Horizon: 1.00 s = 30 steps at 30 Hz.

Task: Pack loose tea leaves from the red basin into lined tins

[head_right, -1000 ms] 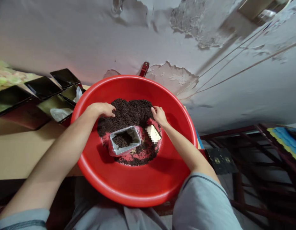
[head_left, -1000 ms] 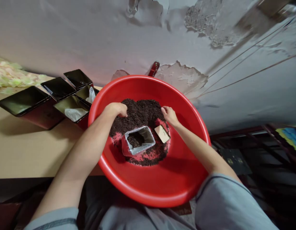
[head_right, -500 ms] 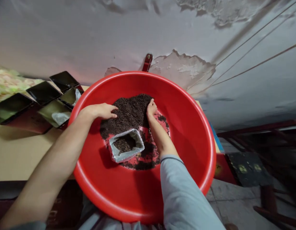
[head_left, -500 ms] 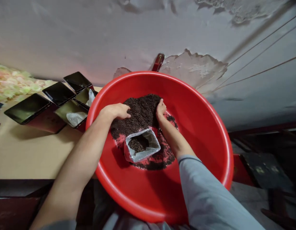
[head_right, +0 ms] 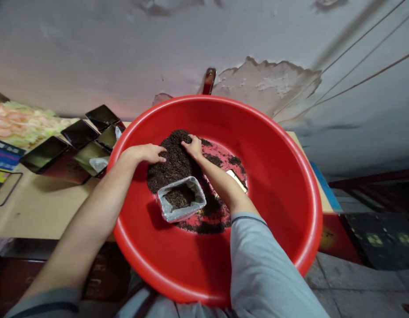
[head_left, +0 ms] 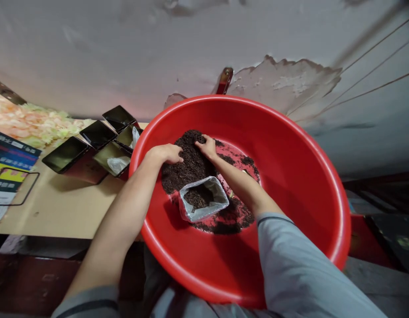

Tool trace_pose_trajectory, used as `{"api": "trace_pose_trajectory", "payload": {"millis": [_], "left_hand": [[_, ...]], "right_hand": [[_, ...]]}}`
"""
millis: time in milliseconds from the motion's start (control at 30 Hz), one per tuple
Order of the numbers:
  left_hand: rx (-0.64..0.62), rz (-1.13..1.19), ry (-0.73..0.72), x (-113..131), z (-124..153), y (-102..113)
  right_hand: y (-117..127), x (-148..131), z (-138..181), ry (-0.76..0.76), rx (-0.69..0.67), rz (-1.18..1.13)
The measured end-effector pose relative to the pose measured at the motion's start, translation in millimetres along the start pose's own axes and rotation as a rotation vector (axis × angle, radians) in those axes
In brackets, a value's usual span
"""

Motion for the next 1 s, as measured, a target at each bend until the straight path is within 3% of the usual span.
{"api": "trace_pose_trajectory", "payload": {"millis": [267,433,533,633,767,867,1000], "left_hand": [[0.003,0.057,0.009,-4,-6,1],[-0.001,0.040,-0.026,-3,-9,-2],[-0.006,0.073,-0.034,-4,-9,-2],[-0.008,0.102,-0.030,-5,-7,-2],[0.020,0.100,-0.022,-6,-8,-2],[0.029,0.090,-0.028,-5,-12,-4],[0.029,0.099,-0.042,-3,-16,-6]], "right_hand": [[35,-55,-5,-0.039,0.005,-0.187],[63,-121,37,-0.001,-0.140,-0.448],[78,-165,76,0.156,-0.258,-0.431],[83,-201,114,0.474,-0.392,-0.259],[75,-216,155,0.883,-0.628,-0.079],[72,-214,167,0.998,-0.703,-0.042],[72,-221,172,1.044,-0.727,-0.020]]}}
Point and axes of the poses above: each hand's wrist, its own z-axis away from the middle knuckle, its own y-axis out of the back of the hand, x = y × z, the point moved 7 cm from there along -z, towards the middle knuckle, and after that the axes turned 15 degrees about y, right-handed, at the moved point
